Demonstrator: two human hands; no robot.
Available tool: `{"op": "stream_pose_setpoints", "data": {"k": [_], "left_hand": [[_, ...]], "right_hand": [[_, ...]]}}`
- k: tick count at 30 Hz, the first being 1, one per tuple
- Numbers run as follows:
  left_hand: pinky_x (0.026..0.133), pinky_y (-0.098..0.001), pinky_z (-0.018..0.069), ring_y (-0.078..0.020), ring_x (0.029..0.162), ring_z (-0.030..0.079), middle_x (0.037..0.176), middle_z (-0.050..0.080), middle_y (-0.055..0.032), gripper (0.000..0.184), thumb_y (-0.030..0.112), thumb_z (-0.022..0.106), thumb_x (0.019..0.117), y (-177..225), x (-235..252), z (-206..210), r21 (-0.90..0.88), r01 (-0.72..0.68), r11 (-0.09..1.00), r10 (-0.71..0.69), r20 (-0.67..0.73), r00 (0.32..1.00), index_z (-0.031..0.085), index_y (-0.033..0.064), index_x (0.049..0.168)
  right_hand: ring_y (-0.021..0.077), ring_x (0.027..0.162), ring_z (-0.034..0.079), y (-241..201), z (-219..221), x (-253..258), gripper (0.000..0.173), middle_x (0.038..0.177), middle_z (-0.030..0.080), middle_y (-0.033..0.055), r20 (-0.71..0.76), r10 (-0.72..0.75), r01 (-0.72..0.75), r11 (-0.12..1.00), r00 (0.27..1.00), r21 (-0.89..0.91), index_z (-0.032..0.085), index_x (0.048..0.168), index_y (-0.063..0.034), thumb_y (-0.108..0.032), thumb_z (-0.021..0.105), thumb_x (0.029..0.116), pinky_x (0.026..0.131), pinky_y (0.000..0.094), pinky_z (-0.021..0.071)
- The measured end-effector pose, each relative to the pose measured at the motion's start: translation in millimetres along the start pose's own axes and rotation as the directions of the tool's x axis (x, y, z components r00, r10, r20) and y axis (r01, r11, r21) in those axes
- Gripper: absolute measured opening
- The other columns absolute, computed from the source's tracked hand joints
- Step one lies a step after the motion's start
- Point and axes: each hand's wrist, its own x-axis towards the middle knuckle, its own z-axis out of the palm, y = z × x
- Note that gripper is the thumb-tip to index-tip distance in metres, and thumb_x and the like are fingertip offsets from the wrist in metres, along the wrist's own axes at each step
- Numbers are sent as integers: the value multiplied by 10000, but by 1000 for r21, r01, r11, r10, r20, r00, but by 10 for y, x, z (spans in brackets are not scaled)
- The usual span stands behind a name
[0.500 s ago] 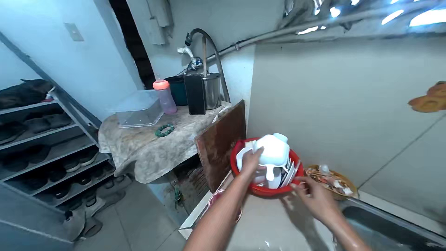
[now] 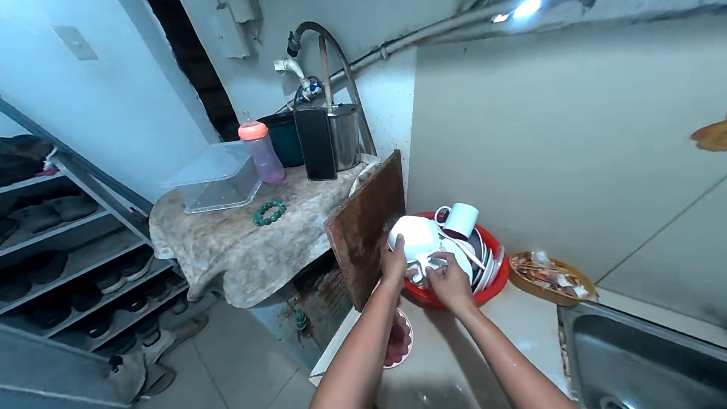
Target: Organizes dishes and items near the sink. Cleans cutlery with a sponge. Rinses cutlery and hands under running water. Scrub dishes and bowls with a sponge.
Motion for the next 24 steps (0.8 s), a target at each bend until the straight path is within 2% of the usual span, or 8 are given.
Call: {"op": "stream_pose_setpoints", "data": {"k": [5, 8, 12, 15, 18, 20, 22, 24], "left_hand": [[884, -556, 545, -347, 1054, 664, 1218, 664, -213, 594, 581, 458, 1053, 89, -42, -49, 377, -131, 917, 101, 100, 990, 662, 90, 1319], [1056, -619, 449, -351, 1254, 601, 1309, 660, -178, 614, 621, 471, 1028, 63, 92, -92, 541, -231, 808, 182, 144, 973, 693, 124, 1313], [1050, -634, 446, -393, 1290, 559, 1413, 566, -224, 617, 621, 467, 1028, 19, 145, -98, 571, -184, 800, 171, 77, 982, 670, 134, 1348], [1017, -627, 467, -421, 1259, 565, 1433, 528, -246, 543, 510, 541, 1040, -10, 103, -111, 518, -156, 841, 214, -53, 975, 570, 131, 1427], [1016, -604, 476, -365, 1266, 572, 1406, 576, -166, 397, 400, 549, 1055, 36, 96, -146, 571, -254, 781, 327, -26, 945, 633, 192, 1382], [1048, -615, 456, -323, 1279, 588, 1368, 637, -119, 490, 520, 486, 1058, 57, 88, -162, 618, -269, 739, 296, 60, 953, 639, 200, 1395], [1037, -626, 460, -325, 1258, 610, 1331, 667, -118, 618, 637, 490, 1012, 63, 61, -159, 662, -218, 717, 225, 76, 971, 627, 177, 1401], [1008, -629, 479, -350, 1209, 631, 1288, 677, -149, 614, 605, 560, 994, 28, 74, -164, 676, -188, 712, 202, 60, 978, 608, 158, 1413]], "right_hand": [[247, 706, 666, 11, -15, -137, 352, 829, 701, 90, -104, -44, 41, 999, 994, -35, 629, 1308, -52, -173, 692, 984, 709, 489, 564], [230, 708, 691, 81, 12, -113, 413, 828, 714, 90, -82, 18, -14, 999, 996, 50, 585, 1358, -50, -186, 696, 985, 712, 469, 586], [201, 671, 700, 116, 85, -20, 443, 795, 708, 87, -38, 108, -100, 980, 993, 170, 575, 1365, -44, -197, 715, 974, 691, 426, 609], [232, 700, 686, 32, 63, 53, 463, 827, 702, 105, -50, 90, -82, 987, 995, 135, 601, 1349, -49, -187, 752, 933, 704, 461, 590], [256, 716, 674, -93, 15, 121, 396, 842, 689, 113, -43, 31, -29, 999, 999, 41, 654, 1290, -62, -194, 742, 927, 703, 496, 581], [277, 745, 686, -94, 3, 183, 352, 857, 701, 128, 1, -9, 9, 1000, 1000, -22, 674, 1255, -47, -221, 717, 953, 726, 514, 580], [328, 818, 699, -34, 9, 217, 450, 899, 715, 156, 81, -42, 52, 991, 996, -127, 639, 1298, -42, -334, 721, 966, 790, 565, 565], [377, 802, 694, 31, 68, 167, 727, 865, 694, 174, 116, -47, 73, 970, 992, -230, 483, 1411, -38, -467, 774, 902, 760, 602, 557]]}}
